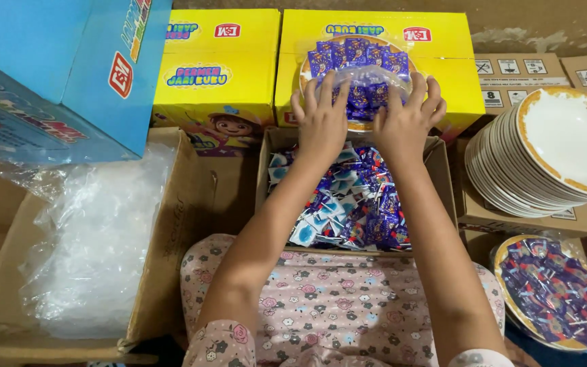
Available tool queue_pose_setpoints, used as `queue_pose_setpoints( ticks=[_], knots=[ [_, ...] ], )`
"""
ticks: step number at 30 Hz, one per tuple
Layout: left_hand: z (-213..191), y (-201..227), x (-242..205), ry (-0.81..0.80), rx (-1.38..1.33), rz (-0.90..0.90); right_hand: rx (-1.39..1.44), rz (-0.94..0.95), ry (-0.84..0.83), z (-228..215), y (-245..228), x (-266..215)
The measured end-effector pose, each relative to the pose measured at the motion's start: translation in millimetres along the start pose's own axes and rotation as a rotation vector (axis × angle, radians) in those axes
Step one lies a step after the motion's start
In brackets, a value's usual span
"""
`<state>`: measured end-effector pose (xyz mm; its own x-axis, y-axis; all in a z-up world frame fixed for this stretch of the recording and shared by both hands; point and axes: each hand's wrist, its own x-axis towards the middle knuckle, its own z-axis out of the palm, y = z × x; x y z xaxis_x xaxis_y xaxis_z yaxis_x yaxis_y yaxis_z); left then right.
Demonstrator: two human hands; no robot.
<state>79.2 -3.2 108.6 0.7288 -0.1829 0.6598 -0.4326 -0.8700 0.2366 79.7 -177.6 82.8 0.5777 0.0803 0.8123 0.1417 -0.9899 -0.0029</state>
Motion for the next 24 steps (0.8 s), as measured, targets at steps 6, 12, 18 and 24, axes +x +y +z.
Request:
queue_pose_setpoints(
  ticks=[6,12,18,24],
  knots=[
    [-27,9,-16,0.104,-0.071,0.044,0.107,-0.084,0.219,-34,-21,-6],
    [3,-32,-96,0.096,-0.151,-0.001,0.393,-0.100,0.232,-30,0,-71],
    [61,-72,-142,-0.207,-0.039,-0.147,0.470,0.229,-0.217,4,42,-157],
    [114,-96,-178,-0.451,-0.015,-0.226,0.193,0.105,-0.428,45,55,-189]
  ],
)
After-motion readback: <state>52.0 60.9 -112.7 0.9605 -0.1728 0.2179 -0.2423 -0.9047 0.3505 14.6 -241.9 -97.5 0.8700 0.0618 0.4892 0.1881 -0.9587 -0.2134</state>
